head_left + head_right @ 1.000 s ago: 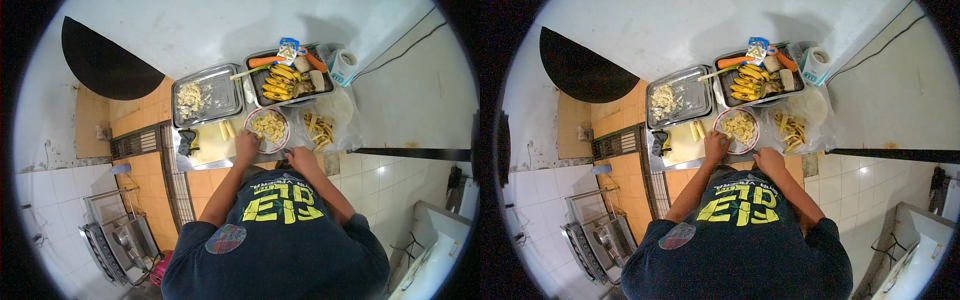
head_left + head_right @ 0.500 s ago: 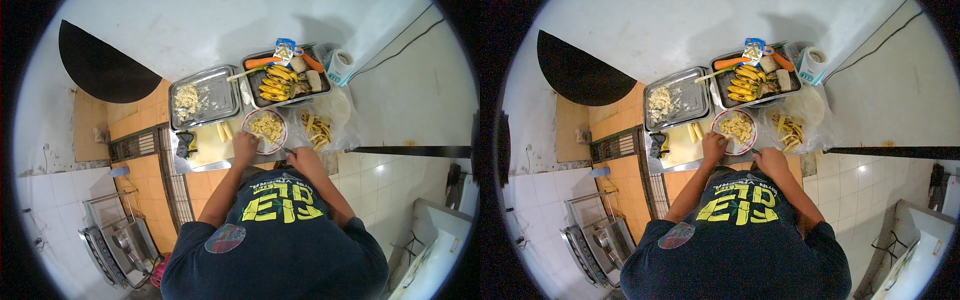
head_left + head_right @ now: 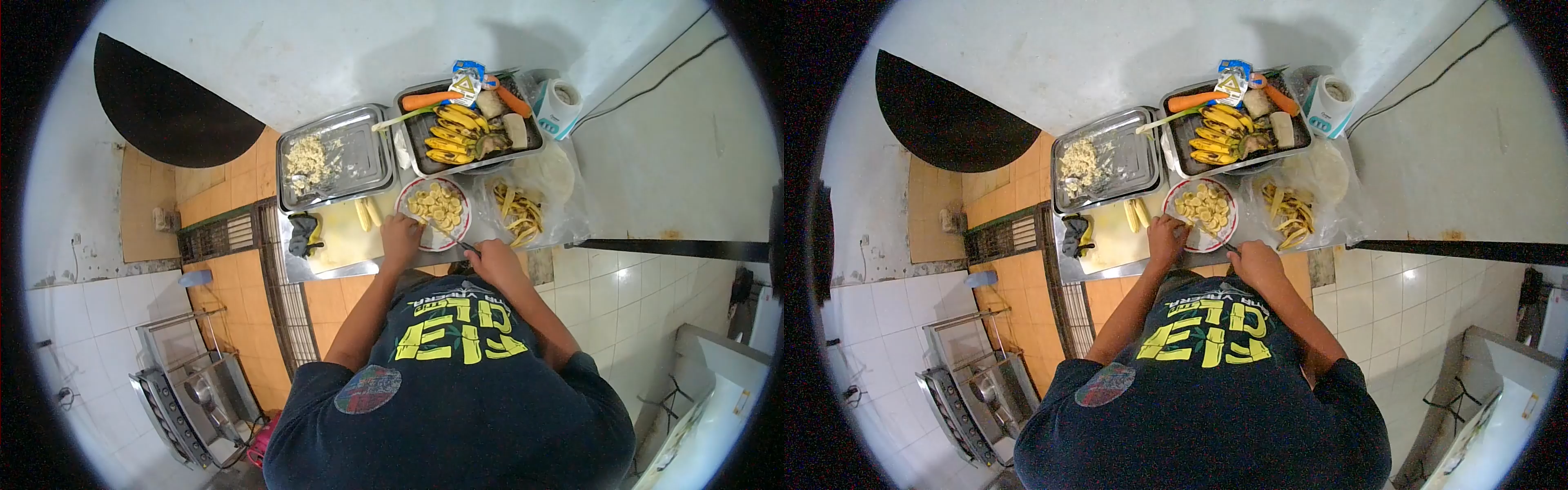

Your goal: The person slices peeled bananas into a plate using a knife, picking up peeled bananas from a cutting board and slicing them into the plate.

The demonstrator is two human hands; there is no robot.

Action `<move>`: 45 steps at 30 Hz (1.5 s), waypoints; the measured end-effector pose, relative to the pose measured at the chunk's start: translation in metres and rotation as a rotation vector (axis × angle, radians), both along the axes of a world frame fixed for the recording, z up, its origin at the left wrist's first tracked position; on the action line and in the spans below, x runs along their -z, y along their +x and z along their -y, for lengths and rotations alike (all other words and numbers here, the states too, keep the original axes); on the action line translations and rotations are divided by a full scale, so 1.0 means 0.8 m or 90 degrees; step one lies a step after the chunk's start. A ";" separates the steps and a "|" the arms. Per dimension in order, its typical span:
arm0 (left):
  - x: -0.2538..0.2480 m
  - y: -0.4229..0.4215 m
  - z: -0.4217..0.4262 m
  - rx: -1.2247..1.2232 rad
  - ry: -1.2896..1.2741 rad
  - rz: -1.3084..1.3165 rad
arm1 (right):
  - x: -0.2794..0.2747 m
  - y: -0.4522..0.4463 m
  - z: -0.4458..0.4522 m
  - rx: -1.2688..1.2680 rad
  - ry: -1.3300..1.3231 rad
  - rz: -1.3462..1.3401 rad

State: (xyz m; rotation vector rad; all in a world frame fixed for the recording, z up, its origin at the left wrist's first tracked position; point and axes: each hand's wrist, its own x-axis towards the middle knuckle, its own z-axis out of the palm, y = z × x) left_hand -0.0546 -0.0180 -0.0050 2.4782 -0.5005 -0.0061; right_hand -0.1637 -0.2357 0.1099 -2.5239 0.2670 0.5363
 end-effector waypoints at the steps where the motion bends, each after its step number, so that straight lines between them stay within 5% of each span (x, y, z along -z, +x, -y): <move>1: -0.001 0.000 0.000 0.000 0.006 0.001 | 0.003 0.000 -0.001 -0.003 0.001 0.003; 45: 0.003 -0.002 -0.003 0.014 -0.049 -0.008 | -0.014 0.003 -0.003 -0.017 -0.029 -0.010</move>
